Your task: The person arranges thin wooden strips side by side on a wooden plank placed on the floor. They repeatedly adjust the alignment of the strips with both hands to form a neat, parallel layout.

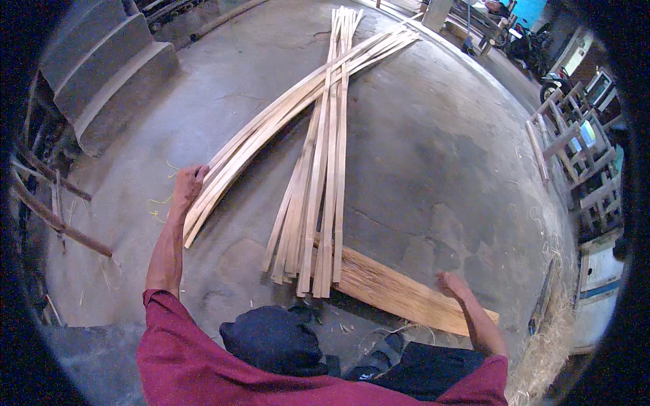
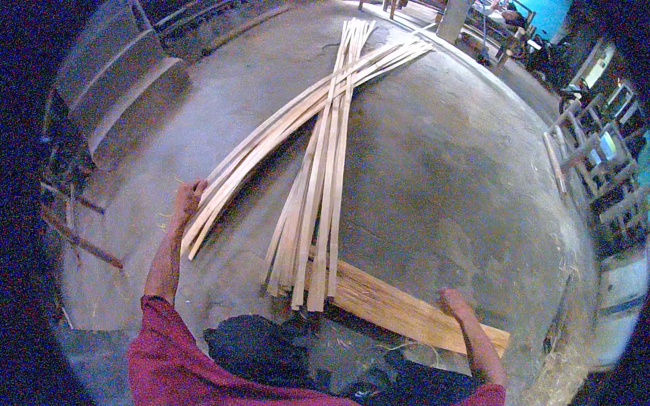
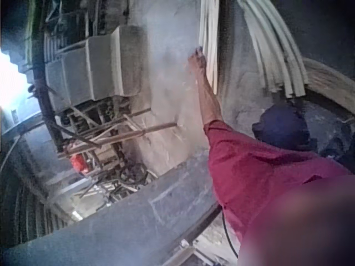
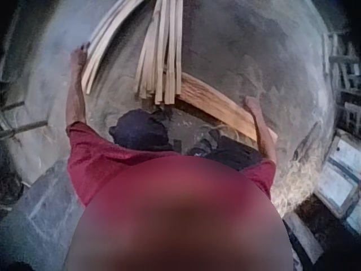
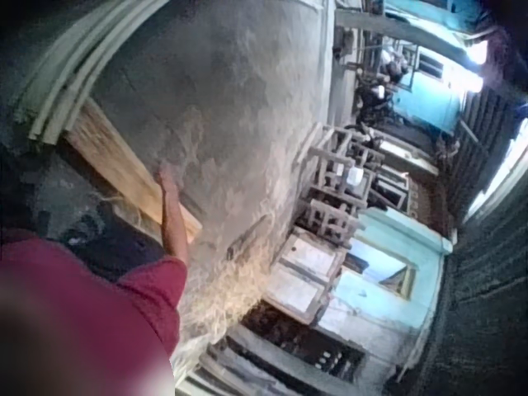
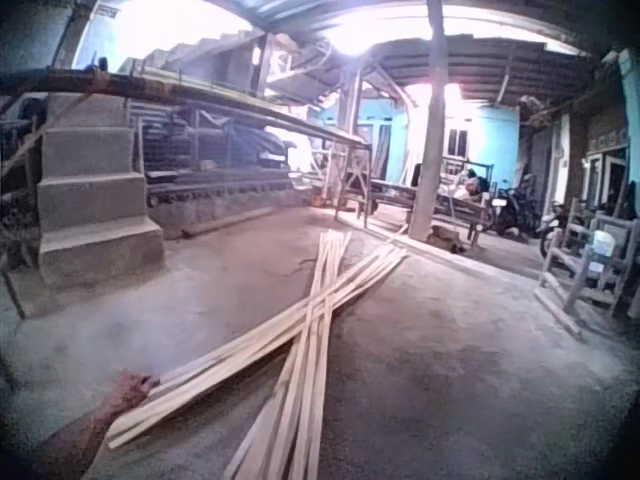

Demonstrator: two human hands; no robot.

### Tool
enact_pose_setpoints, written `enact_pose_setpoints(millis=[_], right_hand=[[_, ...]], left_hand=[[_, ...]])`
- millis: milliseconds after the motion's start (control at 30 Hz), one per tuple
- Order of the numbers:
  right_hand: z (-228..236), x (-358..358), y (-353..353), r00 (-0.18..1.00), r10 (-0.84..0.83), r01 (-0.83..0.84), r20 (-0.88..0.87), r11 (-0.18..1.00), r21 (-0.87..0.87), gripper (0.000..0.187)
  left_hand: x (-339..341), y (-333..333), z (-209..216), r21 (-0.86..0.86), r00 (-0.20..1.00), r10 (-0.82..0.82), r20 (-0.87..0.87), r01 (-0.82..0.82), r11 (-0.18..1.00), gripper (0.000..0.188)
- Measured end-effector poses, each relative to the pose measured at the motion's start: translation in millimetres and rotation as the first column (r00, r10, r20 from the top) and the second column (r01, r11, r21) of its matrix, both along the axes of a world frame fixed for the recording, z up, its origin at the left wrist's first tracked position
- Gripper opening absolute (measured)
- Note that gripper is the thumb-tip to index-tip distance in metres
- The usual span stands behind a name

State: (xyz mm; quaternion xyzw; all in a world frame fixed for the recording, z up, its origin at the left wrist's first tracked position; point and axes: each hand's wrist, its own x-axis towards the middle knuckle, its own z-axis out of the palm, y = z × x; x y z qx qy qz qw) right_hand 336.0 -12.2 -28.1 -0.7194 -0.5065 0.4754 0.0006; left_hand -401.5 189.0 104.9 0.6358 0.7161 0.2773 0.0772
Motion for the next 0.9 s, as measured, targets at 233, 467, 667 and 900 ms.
enact_pose_setpoints(millis=[233, 467, 667, 900], right_hand=[[29.1, -59.2, -5.7, 0.933, 0.341, -0.344, 0.117, 0.939, 0.005, 0.027], [42.7, -74.4, -14.7, 0.949, 0.242, -0.286, 0.2, 0.93, 0.232, 0.022], [36.3, -77.9, -13.6, 0.807, 0.419, -0.565, 0.416, 0.752, 0.339, 0.032], [43.9, -126.1, -18.9, 0.78, 0.464, -0.625, 0.421, 0.613, 0.483, 0.045]], left_hand=[[-6.9, -6.0, -34.4, -0.097, 0.997, -0.034, -0.062, 0.028, 0.995, 0.029], [-33.6, -42.8, -43.4, -0.186, 0.967, -0.004, -0.255, -0.045, 0.982, 0.032], [-11.6, -67.1, -64.6, -0.009, 0.882, 0.149, -0.447, -0.171, 0.985, 0.058], [6.9, -35.8, -105.2, -0.184, 0.861, 0.269, -0.431, -0.376, 0.908, 0.063]])
